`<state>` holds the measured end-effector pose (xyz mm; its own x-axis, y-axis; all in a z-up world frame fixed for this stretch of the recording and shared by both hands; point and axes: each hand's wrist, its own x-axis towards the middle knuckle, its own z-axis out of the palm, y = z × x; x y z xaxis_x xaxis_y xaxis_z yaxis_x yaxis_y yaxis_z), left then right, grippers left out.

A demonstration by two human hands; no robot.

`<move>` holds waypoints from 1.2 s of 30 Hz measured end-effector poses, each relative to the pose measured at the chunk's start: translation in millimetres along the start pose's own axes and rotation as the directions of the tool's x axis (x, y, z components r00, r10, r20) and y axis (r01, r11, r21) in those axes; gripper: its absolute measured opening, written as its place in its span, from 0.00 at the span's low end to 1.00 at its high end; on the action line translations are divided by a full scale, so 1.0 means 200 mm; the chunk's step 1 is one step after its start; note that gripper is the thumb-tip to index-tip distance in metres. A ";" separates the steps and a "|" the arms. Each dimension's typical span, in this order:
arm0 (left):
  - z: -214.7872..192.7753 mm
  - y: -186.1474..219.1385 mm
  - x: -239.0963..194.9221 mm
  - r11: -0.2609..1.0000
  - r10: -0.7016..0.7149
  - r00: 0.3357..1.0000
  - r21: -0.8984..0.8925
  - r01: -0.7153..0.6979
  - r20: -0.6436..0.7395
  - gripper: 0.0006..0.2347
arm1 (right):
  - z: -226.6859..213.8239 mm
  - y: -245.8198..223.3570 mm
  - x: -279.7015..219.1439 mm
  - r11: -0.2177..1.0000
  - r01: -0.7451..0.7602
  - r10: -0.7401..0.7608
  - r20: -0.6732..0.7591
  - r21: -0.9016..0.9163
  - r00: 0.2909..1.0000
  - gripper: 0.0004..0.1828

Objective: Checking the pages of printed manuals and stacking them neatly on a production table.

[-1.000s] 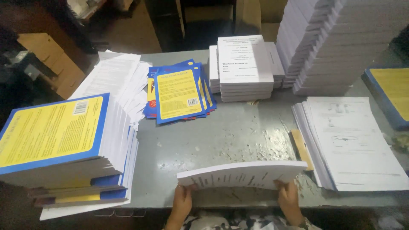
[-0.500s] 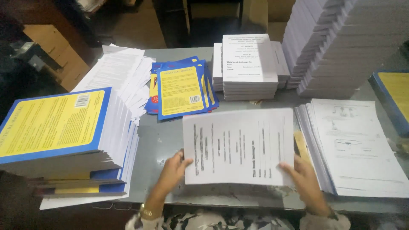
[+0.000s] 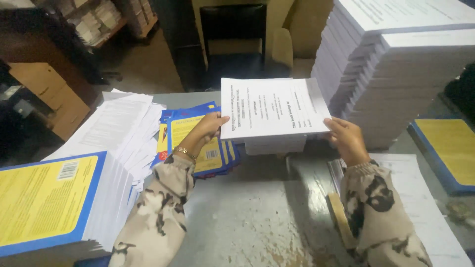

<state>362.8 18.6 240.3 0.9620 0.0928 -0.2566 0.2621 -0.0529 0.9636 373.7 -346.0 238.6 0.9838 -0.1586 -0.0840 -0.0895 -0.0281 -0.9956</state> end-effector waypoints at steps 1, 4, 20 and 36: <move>0.00 -0.05 0.14 1.000 -0.001 1.000 -0.006 0.001 -0.005 0.22 | -0.01 0.13 0.16 1.000 0.001 -0.001 0.006 -0.005 1.000 0.30; -0.01 -0.04 0.47 0.997 0.033 0.999 0.076 -0.033 0.005 0.24 | 0.04 0.41 0.61 0.993 0.108 -0.105 -0.083 0.038 0.991 0.27; 0.02 -0.06 0.69 0.971 -0.008 0.999 0.237 -0.001 0.037 0.23 | 0.21 0.44 0.60 0.982 0.110 -0.146 -0.249 -0.153 0.958 0.26; 0.05 0.00 0.57 0.974 -0.030 0.996 0.227 0.009 0.086 0.26 | 0.24 0.42 0.60 0.977 -0.021 -0.050 -0.322 -0.214 0.945 0.23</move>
<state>472.8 20.2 210.6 0.9568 0.0082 -0.2906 0.2814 -0.2766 0.9189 491.3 -319.0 141.9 0.8845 -0.4663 -0.0158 -0.1413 -0.2354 -0.9616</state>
